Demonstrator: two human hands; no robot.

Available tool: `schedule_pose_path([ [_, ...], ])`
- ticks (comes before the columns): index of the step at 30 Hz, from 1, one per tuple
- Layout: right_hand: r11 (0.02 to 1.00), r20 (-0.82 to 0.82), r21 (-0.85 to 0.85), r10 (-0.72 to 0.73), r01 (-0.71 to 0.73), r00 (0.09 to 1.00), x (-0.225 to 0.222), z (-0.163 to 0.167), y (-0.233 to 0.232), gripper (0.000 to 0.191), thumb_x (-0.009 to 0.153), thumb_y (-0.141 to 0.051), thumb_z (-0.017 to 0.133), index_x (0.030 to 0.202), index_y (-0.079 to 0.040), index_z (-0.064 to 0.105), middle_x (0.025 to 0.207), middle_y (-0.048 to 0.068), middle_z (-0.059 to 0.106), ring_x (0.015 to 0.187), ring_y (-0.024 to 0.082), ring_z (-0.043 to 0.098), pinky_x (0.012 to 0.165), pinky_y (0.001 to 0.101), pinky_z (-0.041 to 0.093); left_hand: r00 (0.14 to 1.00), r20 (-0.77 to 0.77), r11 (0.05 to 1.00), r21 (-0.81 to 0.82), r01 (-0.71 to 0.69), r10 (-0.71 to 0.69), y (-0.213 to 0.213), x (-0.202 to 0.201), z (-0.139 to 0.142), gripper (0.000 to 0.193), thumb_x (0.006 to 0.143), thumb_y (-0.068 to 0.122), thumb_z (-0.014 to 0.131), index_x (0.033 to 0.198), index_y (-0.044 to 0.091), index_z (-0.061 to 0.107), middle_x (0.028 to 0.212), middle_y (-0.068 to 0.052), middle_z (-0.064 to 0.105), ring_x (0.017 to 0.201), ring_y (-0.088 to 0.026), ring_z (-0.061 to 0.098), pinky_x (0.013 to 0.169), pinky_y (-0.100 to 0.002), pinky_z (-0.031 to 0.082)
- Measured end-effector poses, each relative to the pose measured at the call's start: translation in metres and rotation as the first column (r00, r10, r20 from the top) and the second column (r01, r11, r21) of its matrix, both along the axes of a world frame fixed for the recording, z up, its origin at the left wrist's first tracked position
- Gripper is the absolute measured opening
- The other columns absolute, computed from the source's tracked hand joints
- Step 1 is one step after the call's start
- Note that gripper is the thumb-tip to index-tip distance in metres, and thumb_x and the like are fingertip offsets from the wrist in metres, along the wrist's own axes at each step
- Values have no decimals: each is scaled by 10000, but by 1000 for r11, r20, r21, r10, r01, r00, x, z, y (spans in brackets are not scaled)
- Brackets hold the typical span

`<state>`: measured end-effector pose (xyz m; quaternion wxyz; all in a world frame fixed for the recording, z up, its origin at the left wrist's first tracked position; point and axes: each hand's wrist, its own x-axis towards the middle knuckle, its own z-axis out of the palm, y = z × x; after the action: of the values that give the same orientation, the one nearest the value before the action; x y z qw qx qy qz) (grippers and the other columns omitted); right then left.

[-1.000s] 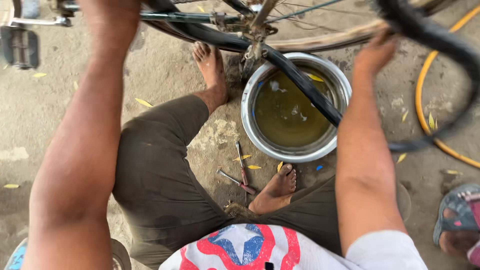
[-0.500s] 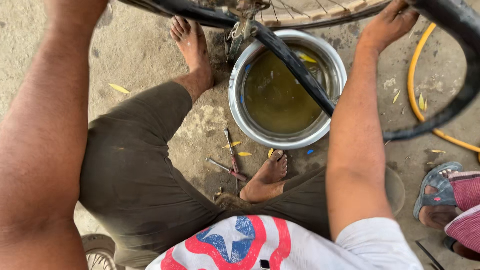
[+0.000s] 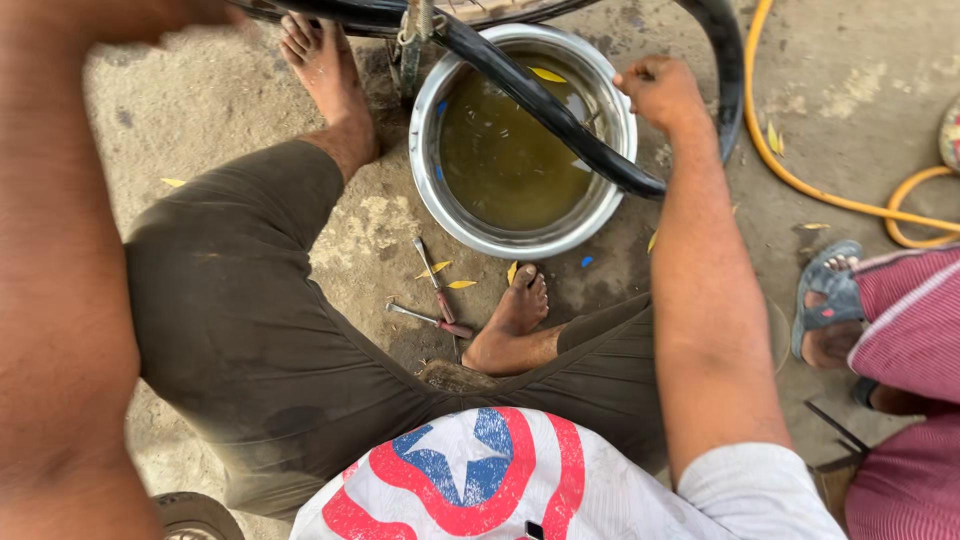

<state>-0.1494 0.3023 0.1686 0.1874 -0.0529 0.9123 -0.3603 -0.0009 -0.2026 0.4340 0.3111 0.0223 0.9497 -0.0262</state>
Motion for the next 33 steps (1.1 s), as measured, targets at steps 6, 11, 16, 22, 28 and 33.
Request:
schedule_pose_path([
  [6,805,66,527,281,-273,957,80,5,36,599,865,-427,829,1253,-6,653,1155,277,698,1087,447,653,920,525,523,986,74,989,4,149,-149,110,-27,-88,517,872,442,795,1299,175,679,1302,-106,697,1176,-330,678,980,-520,556],
  [11,685,215,644,265,-341,940,152,-14,-9,567,825,-484,803,1207,-79,691,1178,175,714,1133,369,667,945,510,530,971,-93,956,174,235,-221,196,-72,-193,258,841,164,792,1082,79,756,1152,-148,740,1086,-325,713,891,-471,583],
  [16,736,243,565,284,-373,928,184,-28,-38,474,862,-483,775,1108,-81,729,1144,155,721,1127,342,666,954,514,524,875,-444,955,124,270,-190,226,-70,-289,153,871,185,717,991,135,798,1328,-141,670,1347,-320,546,1125,-509,393],
  [22,730,41,614,349,-300,936,181,-61,-54,483,880,-486,745,1048,-34,734,1058,146,722,1079,341,664,876,509,531,777,-591,947,69,314,-215,218,-60,-357,236,945,139,632,1119,163,790,1310,-96,666,1375,-306,491,1255,-490,177],
  [28,672,152,646,351,-362,924,159,-100,-78,490,896,-475,730,1064,-15,722,1082,168,702,1047,343,672,836,495,550,792,-550,957,-47,285,-263,227,-70,-362,243,944,188,618,1126,134,770,1222,-152,669,1329,-362,477,1229,-532,159],
  [33,674,186,635,342,-378,921,149,-115,-86,364,904,-361,734,1049,-27,734,1083,161,694,1021,346,686,816,497,567,771,-599,964,-3,267,-215,224,-80,-381,192,952,196,616,1068,128,753,1145,-129,696,1256,-296,555,1148,-481,276],
])
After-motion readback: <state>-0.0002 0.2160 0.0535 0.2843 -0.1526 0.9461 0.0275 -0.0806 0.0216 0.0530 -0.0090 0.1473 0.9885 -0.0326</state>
